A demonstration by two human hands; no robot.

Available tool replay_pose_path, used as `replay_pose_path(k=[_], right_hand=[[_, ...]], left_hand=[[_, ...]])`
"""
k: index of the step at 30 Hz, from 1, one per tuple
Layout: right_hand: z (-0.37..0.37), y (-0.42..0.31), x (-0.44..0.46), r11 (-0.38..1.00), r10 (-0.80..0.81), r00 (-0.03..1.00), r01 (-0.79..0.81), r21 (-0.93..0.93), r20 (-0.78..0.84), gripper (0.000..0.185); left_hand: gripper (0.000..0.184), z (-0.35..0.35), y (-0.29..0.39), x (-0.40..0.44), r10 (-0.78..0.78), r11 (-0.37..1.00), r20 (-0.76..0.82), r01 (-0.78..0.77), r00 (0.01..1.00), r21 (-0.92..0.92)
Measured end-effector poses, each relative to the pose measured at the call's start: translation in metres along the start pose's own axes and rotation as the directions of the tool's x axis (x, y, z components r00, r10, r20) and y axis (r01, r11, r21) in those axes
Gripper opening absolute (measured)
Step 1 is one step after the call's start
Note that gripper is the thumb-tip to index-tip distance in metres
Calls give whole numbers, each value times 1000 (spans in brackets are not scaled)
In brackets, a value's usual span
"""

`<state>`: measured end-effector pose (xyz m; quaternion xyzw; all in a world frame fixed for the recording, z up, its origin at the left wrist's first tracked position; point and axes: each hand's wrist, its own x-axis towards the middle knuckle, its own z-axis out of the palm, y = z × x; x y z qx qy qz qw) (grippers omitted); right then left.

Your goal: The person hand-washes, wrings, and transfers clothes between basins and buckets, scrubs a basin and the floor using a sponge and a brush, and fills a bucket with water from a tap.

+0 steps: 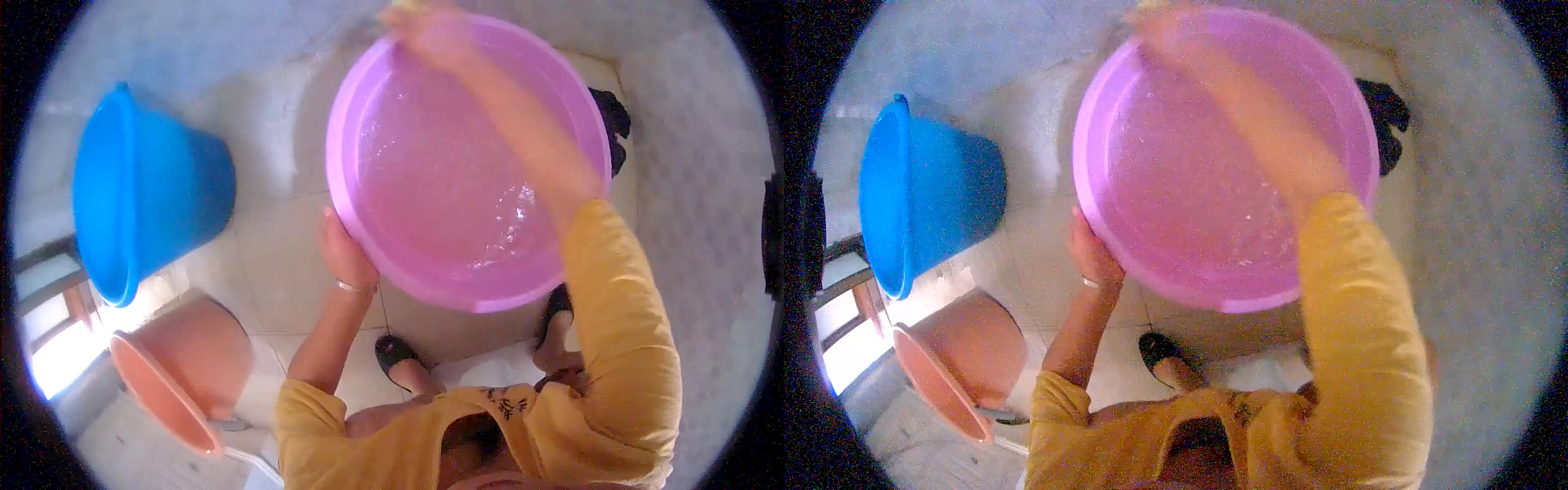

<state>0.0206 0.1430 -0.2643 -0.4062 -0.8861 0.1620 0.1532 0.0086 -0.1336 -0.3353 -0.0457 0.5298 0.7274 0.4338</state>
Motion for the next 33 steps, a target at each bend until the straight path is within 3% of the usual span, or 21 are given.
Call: replay_pose_path(k=[1, 2, 5, 6, 8, 10, 11, 12, 13, 15, 17, 18, 19, 20, 22, 24, 25, 27, 29, 31, 33], right_hand=[[15, 65, 11, 961, -275, 922, 267, -66, -271, 24], [-4, 93, 11, 992, 43, 987, -61, -110, -153, 24], [-24, 171, -6, 893, 131, 956, -230, -387, -264, 26], [-14, 175, -4, 889, 132, 955, -232, -394, -264, 26], [10, 171, 2, 730, -279, 934, 55, -681, -224, 27], [4, 60, -1, 980, 34, 913, -109, -163, -407, 25], [30, 52, 1, 983, -152, 886, 90, -159, -438, 24], [56, 25, 0, 919, -278, 877, 123, -375, -393, 27], [67, -1, -11, 879, -395, 851, 241, -411, -347, 30], [71, -51, -47, 974, -224, 930, 221, -43, -292, 28], [79, -72, -87, 957, -231, 927, 271, 103, -297, 31], [83, -76, -111, 933, -228, 919, 301, 199, -323, 32], [84, -82, -134, 895, -221, 912, 330, 299, -345, 33], [82, -84, -157, 845, -249, 924, 354, 402, -291, 34], [65, -79, -203, 783, -276, 933, 358, 510, -231, 36], [45, -66, -236, 663, -246, 968, 135, 736, 44, 37], [37, -58, -249, 660, -246, 969, 142, 738, 34, 37], [20, -34, -270, 612, -302, 922, -6, 791, 240, 37], [16, 20, -288, 666, -517, 795, 141, 733, 316, 38], [-11, 72, -289, 742, -611, 608, 219, 633, 507, 36], [-44, 96, -277, 914, -322, 383, 363, 180, 866, 34]], left_hand=[[41, 1, -1, 1, 9, 996, -58, -4, 998, 84], [41, 1, -1, 1, 19, 986, -117, 1, 993, 167], [39, 0, -2, -1, 54, 973, -1, -52, 999, 227], [39, 1, -2, -2, 48, 974, 3, -47, 999, 222], [40, 5, -1, -3, 38, 993, -16, -36, 999, 115], [39, 19, 6, -7, 47, 993, -71, -39, 996, 111], [39, 23, 7, -11, 47, 994, -140, -32, 989, 108], [39, 19, 6, -10, 50, 994, -138, -35, 989, 108], [39, 11, 4, -9, 77, 981, -81, -61, 994, 184], [38, 1, 1, -6, 110, 961, -24, -100, 994, 257], [38, 2, -3, -2, 69, 996, -2, -69, 998, 48], [38, 4, -2, -4, 71, 996, -5, -71, 997, 46], [39, 7, 0, -4, -19, 986, 25, 23, 1000, -163], [39, 8, 3, -4, -94, 927, 69, 112, 993, -359], [40, -2, -2, 2, -69, 926, 64, 88, 996, -368], [40, -8, -7, 9, -40, 924, 84, 69, 996, -376], [42, -10, -7, 12, -56, 919, 65, 77, 996, -386], [45, 7, 4, 0, -98, 907, 92, 127, 991, -401], [45, 17, 4, -2, -58, 923, 141, 107, 988, -370], [45, 21, 5, -1, -12, 936, 178, 74, 984, -345], [35, 13, 6, -1, -70, 947, 199, 128, 977, -294]])
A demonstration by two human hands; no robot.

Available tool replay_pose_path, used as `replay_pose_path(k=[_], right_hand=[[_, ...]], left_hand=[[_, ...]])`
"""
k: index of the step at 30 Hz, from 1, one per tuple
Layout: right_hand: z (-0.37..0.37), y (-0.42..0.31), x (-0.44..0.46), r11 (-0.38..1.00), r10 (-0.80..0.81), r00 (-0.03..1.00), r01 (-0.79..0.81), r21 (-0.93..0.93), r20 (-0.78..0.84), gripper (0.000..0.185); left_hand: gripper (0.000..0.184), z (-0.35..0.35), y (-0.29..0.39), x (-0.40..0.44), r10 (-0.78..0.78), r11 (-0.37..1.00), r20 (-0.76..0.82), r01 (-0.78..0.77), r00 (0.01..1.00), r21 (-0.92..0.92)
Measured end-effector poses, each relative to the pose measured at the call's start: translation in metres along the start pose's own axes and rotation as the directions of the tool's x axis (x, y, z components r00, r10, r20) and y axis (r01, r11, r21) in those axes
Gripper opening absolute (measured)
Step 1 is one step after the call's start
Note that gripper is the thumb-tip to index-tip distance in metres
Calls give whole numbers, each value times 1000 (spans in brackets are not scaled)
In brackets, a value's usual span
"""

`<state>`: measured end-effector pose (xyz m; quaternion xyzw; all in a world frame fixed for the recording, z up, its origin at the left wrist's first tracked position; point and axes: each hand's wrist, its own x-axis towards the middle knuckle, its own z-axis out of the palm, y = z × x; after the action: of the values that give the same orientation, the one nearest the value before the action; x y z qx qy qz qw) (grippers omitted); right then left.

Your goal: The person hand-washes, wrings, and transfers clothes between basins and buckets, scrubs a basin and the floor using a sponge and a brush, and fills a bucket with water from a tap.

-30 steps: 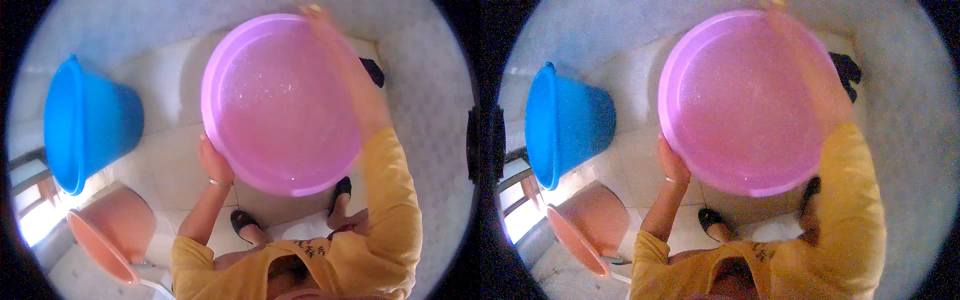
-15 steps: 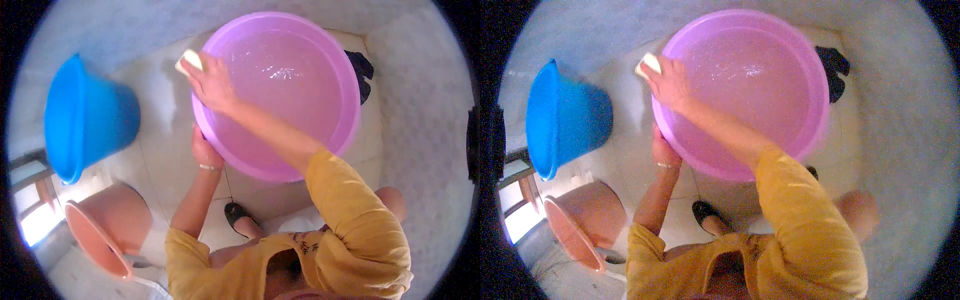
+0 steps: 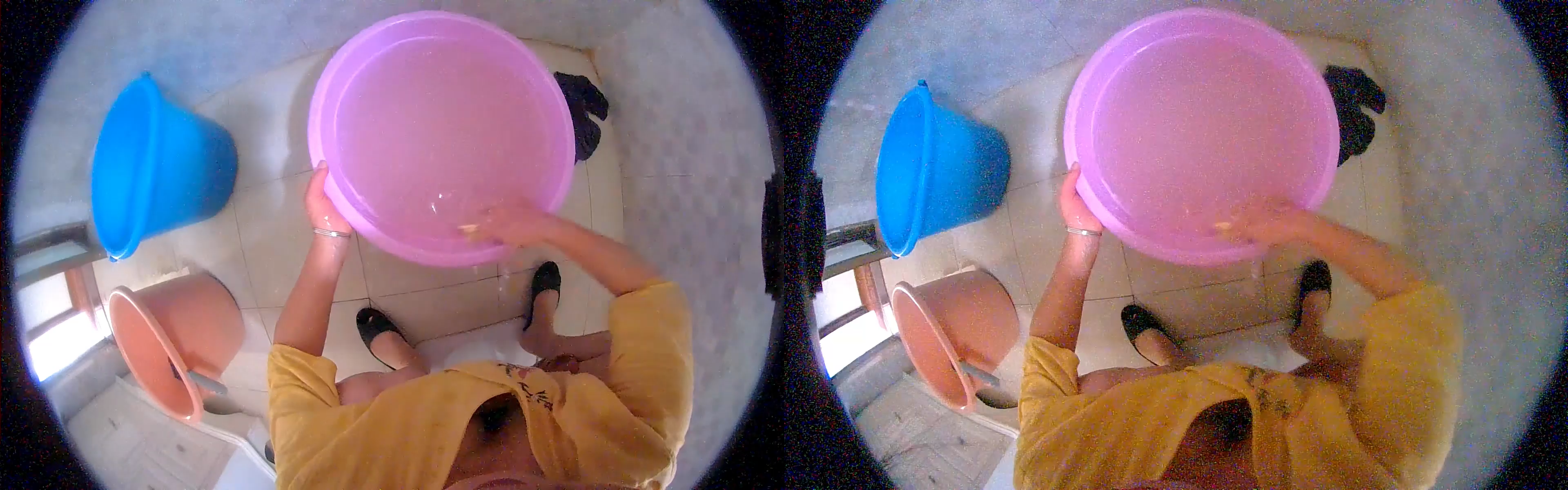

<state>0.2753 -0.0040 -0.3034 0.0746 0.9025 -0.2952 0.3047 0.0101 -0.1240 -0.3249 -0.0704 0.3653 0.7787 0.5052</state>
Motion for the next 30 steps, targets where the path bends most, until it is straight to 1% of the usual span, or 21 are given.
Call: replay_pose_path(k=[2, 4, 6, 7, 9, 10, 11, 13, 14, 18, 19, 20, 21, 22, 23, 24, 25, 26, 27, 28, 30], right_hand=[[-13, 38, -17, 976, 186, 976, -170, -135, 114, 44], [-87, 5, -35, 739, 503, 863, -410, -535, 33, 30], [-76, 94, -21, 561, 476, 813, -575, -595, -335, 34], [-90, 112, -10, 545, 366, 799, -600, -585, -478, 32], [-110, 156, 21, 579, 37, 674, -616, -534, -738, 31], [-110, 177, 36, 629, -160, 536, -592, -504, -829, 32], [-119, 167, 48, 625, -163, 536, -593, -507, -828, 32], [-136, 137, 96, 540, 116, 514, -751, -381, -850, 39], [-138, 133, 120, 540, 115, 513, -751, -380, -851, 39], [-114, 121, 214, 903, -85, 137, -408, -135, -987, 34], [-114, 106, 230, 903, -82, 143, -408, -134, -986, 34], [-115, 79, 243, 991, -13, 106, -134, -28, -994, 31], [-111, 50, 249, 986, 69, 92, 147, 82, -993, 29], [-103, 27, 252, 892, 153, 98, 415, 180, -983, 28], [-92, 12, 253, 907, 54, 89, 413, 86, -995, 27], [-79, 0, 247, 913, -44, 77, 407, -9, -996, 27], [-72, -18, 227, 870, -62, 204, 491, 47, -977, 29], [-72, -32, 205, 823, -94, 321, 558, 108, -943, 31], [-72, -37, 188, 840, -81, 308, 534, 101, -948, 31], [-73, -43, 174, 717, 89, 456, 588, 375, -885, 30], [-82, -53, 153, 281, 285, 741, 541, 793, -607, 29]], left_hand=[[33, -10, -2, 5, 58, 994, -21, -56, 998, 94], [32, -12, -4, 8, 114, 977, -31, -107, 993, 185], [30, -11, -3, 5, 205, 927, -95, -162, 974, 338], [30, -7, -3, 5, 202, 928, -87, -163, 975, 335], [30, -1, -3, -1, 251, 883, -143, -167, 957, 438], [30, 1, -3, -2, 249, 885, -140, -166, 958, 436], [29, 2, -4, -3, 275, 871, -164, -174, 947, 459], [28, 0, -7, -3, 301, 855, -186, -178, 936, 486], [26, -3, -8, -1, 311, 844, -173, -188, 935, 503], [24, -19, -13, 6, 337, 796, -141, -202, 931, 570], [24, -23, -13, 6, 332, 799, -147, -195, 932, 569], [28, -25, -14, 8, 358, 778, -133, -217, 924, 589], [32, -25, -16, 8, 375, 759, -118, -232, 919, 608], [32, -22, -16, 9, 364, 762, -112, -227, 924, 606], [39, -14, -14, 7, 578, 427, 113, -417, 808, 802], [47, -3, -11, 4, 665, 11, 390, -531, 637, 847], [47, 9, -5, 0, 654, 18, 406, -549, 639, 835], [52, 21, 3, -5, 500, -341, 592, -485, 631, 805], [58, 27, 6, -9, 293, -659, 711, -404, 640, 635], [58, 23, 5, -7, 279, -655, 729, -431, 625, 621], [53, 24, 0, 1, 419, -168, 556, -541, 718, 824]])
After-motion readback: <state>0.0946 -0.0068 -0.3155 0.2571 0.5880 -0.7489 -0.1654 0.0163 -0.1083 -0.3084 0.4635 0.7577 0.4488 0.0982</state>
